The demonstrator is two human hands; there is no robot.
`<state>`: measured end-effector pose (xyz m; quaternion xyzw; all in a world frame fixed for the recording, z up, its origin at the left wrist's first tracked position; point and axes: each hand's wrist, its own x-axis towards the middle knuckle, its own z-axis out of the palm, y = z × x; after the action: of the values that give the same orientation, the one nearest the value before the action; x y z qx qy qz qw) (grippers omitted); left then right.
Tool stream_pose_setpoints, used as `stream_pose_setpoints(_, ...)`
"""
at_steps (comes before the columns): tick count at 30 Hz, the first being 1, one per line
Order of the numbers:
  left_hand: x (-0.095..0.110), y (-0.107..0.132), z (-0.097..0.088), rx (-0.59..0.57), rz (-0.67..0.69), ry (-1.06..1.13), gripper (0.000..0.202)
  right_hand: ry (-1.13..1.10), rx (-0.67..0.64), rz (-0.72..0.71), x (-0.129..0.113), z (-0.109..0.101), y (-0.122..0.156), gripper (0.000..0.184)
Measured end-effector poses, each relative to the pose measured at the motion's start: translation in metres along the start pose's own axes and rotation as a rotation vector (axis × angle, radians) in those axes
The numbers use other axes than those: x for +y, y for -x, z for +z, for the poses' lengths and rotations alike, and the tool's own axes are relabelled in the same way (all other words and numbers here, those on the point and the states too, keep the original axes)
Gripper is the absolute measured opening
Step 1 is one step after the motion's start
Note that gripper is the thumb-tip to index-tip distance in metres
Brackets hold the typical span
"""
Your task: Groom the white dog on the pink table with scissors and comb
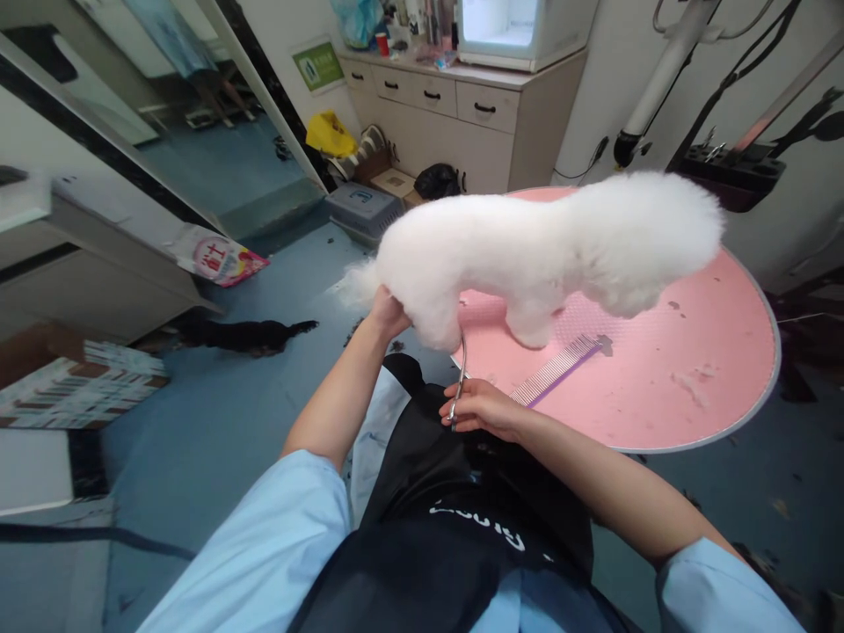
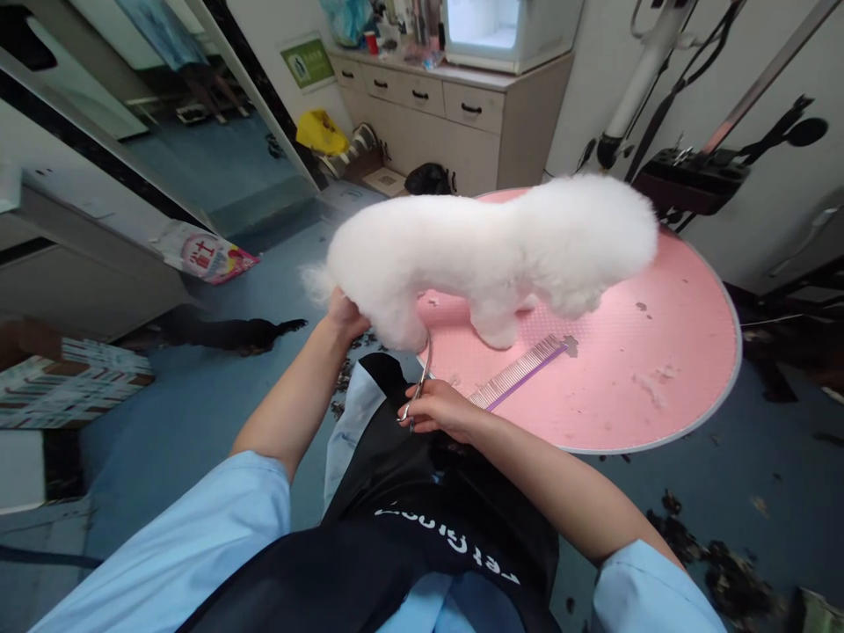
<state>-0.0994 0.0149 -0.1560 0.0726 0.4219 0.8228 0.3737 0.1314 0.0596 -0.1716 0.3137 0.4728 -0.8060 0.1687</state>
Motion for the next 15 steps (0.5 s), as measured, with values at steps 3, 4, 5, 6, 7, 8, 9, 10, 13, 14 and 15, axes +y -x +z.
stream_pose_setpoints(3, 0.000, -0.001, -0.002, -0.004, 0.020, -0.028, 0.030, 0.020, -0.001, 0.000, -0.004, 0.000, 0.004, 0.036)
stream_pose_setpoints(4, -0.001, -0.001, -0.003, -0.006, 0.032, -0.044, 0.029, 0.033, 0.004, -0.017, -0.006, 0.001, 0.005, 0.036)
stream_pose_setpoints(5, -0.001, -0.002, -0.004, -0.010, 0.043, -0.061, 0.028, 0.052, 0.010, -0.037, -0.007, 0.002, 0.006, 0.036)
stream_pose_setpoints(6, -0.001, -0.002, -0.006, -0.015, 0.053, -0.077, 0.027, 0.079, 0.016, -0.054, -0.008, 0.002, 0.007, 0.037)
stream_pose_setpoints(7, -0.002, -0.003, -0.007, -0.020, 0.059, -0.092, 0.026, 0.110, 0.025, -0.065, -0.009, 0.003, 0.007, 0.037)
stream_pose_setpoints(8, -0.002, -0.003, -0.008, -0.025, 0.061, -0.103, 0.026, 0.137, 0.037, -0.073, -0.010, 0.003, 0.008, 0.037)
stream_pose_setpoints(9, -0.002, -0.004, -0.009, -0.030, 0.062, -0.110, 0.027, 0.159, 0.051, -0.079, -0.011, 0.003, 0.007, 0.037)
stream_pose_setpoints(10, -0.003, -0.004, -0.010, -0.034, 0.065, -0.113, 0.027, 0.176, 0.059, -0.086, -0.012, 0.003, 0.007, 0.036)
stream_pose_setpoints(13, -0.003, -0.004, -0.009, -0.044, 0.074, -0.105, 0.026, 0.219, 0.065, -0.103, -0.013, 0.002, 0.005, 0.033)
stream_pose_setpoints(14, -0.003, -0.004, -0.009, -0.046, 0.071, -0.102, 0.026, 0.229, 0.063, -0.098, -0.013, 0.002, 0.005, 0.034)
stream_pose_setpoints(15, -0.002, -0.003, -0.008, -0.048, 0.066, -0.102, 0.027, 0.233, 0.062, -0.088, -0.012, 0.002, 0.004, 0.035)
